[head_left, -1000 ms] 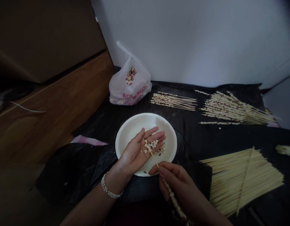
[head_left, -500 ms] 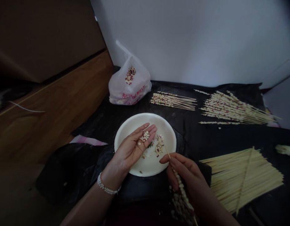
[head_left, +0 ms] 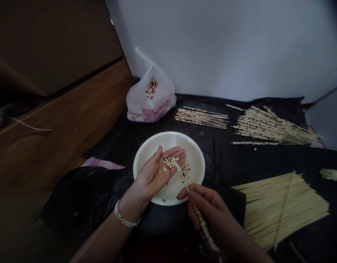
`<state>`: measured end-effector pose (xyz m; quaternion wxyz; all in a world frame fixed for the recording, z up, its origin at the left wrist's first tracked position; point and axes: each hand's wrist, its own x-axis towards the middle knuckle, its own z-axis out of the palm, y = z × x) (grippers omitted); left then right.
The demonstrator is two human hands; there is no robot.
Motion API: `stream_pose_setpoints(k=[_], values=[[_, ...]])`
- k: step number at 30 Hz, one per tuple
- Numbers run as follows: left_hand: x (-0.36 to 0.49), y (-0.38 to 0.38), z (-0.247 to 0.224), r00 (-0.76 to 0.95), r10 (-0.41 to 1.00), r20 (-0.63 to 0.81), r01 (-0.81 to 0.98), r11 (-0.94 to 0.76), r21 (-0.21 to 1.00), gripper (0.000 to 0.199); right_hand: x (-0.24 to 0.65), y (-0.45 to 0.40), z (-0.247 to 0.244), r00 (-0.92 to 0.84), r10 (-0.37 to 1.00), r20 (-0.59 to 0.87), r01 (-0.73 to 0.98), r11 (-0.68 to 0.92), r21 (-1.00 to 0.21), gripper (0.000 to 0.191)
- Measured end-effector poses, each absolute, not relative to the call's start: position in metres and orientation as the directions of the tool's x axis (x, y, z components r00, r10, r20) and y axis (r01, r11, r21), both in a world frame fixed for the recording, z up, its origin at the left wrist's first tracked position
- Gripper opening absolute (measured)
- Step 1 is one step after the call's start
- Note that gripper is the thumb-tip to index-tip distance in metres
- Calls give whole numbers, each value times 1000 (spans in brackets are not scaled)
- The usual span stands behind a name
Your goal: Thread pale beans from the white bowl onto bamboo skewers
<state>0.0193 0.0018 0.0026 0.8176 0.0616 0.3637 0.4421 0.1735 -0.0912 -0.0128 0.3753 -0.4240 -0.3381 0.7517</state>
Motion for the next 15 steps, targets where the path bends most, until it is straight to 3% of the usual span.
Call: stream_pose_setpoints(k=[7,15], values=[[19,0,1,430,747,-507,-637,649,416,52,168,-95,-14,-391,789,-474,-215,-579,-786,26],[21,-1,2,443,741,-505,-644,655,395,46,170,-95,-15,-388,802,-455,-227,-561,-796,23]])
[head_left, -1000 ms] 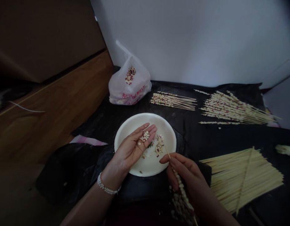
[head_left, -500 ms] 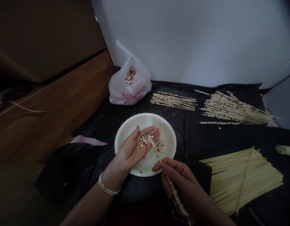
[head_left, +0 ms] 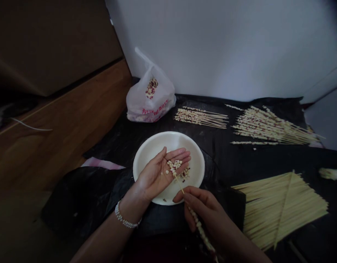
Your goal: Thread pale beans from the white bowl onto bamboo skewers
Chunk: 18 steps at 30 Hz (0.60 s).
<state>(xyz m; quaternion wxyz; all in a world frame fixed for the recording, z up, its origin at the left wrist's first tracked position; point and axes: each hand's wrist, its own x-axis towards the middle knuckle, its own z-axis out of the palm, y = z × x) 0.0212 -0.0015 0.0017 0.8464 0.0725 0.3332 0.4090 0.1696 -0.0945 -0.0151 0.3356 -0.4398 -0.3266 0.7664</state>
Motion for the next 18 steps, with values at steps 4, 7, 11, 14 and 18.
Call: stream_pose_setpoints(k=[4,7,11,14,18], values=[[22,-2,1,455,739,-496,-639,659,397,44,171,-93,-17,-394,809,-437,-242,-550,-800,25],[21,-3,-1,455,747,-484,-634,654,414,41,172,-92,-19,-390,830,-399,-250,-513,-821,27],[22,-5,-4,440,763,-474,-635,637,436,35,172,-92,-19,-382,836,-393,-252,-504,-826,27],[22,-5,-5,413,776,-476,-642,619,452,34,171,-92,-17,-388,825,-411,-244,-522,-817,27],[22,-5,-5,421,778,-466,-646,618,448,33,170,-92,-15,-369,820,-438,-235,-538,-809,27]])
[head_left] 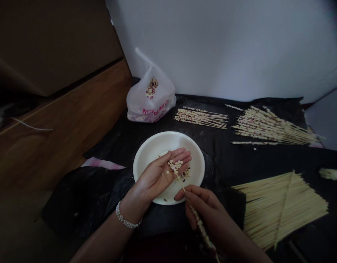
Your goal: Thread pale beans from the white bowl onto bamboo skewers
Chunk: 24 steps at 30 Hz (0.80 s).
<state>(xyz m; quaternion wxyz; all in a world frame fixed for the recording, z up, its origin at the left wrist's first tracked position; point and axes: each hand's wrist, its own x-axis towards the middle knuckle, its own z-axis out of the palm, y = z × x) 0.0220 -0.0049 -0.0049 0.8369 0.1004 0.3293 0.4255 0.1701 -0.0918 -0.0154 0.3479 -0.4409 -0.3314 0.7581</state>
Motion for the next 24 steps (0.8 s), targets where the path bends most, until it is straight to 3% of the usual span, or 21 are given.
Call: stream_pose_setpoints(k=[24], values=[[24,-7,1,351,819,-453,-641,563,521,30,170,-93,-16,-375,816,-440,-224,-540,-811,28]])
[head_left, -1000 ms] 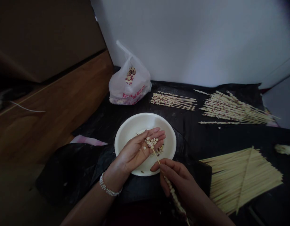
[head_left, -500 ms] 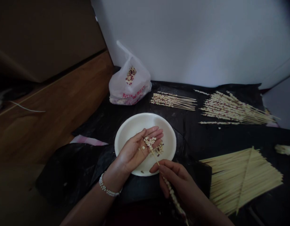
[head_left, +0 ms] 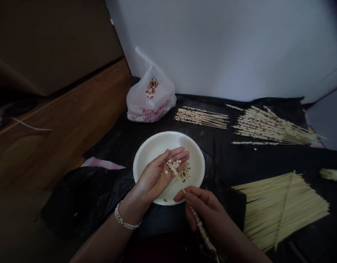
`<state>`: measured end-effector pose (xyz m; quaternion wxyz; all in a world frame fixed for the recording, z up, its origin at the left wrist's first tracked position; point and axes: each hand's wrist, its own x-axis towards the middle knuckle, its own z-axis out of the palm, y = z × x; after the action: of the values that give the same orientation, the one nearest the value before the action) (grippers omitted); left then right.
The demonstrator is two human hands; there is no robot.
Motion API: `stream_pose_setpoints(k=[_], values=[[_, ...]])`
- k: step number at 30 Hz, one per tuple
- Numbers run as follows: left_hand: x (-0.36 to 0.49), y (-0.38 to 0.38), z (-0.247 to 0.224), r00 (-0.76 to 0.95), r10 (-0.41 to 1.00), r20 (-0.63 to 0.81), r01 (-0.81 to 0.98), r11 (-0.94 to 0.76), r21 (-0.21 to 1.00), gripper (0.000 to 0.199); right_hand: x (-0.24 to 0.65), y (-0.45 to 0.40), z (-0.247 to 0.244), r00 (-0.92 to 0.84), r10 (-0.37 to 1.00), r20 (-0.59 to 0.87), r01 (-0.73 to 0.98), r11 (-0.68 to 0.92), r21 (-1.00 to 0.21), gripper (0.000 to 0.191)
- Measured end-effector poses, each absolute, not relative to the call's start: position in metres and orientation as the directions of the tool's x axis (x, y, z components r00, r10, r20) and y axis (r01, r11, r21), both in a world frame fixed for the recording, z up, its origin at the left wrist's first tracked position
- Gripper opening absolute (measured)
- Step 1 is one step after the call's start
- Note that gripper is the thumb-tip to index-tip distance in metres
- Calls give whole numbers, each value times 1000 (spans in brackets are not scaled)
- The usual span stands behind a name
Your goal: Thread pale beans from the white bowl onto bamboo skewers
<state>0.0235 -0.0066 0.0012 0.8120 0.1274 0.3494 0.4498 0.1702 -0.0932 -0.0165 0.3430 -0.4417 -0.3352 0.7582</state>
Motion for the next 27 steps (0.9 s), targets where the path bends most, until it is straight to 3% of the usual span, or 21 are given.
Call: stream_pose_setpoints(k=[7,14,18,27], values=[[23,-8,-1,343,829,-441,-618,553,558,31,170,-93,-17,-371,808,-457,-208,-552,-807,29],[22,-4,0,393,772,-500,-641,620,453,35,168,-96,-13,-368,802,-470,-221,-566,-794,30],[22,-2,0,379,766,-519,-640,622,451,34,169,-95,-10,-362,826,-433,-239,-531,-813,29],[23,-8,0,245,833,-496,-510,546,664,24,173,-95,-13,-325,869,-374,-273,-465,-842,27]])
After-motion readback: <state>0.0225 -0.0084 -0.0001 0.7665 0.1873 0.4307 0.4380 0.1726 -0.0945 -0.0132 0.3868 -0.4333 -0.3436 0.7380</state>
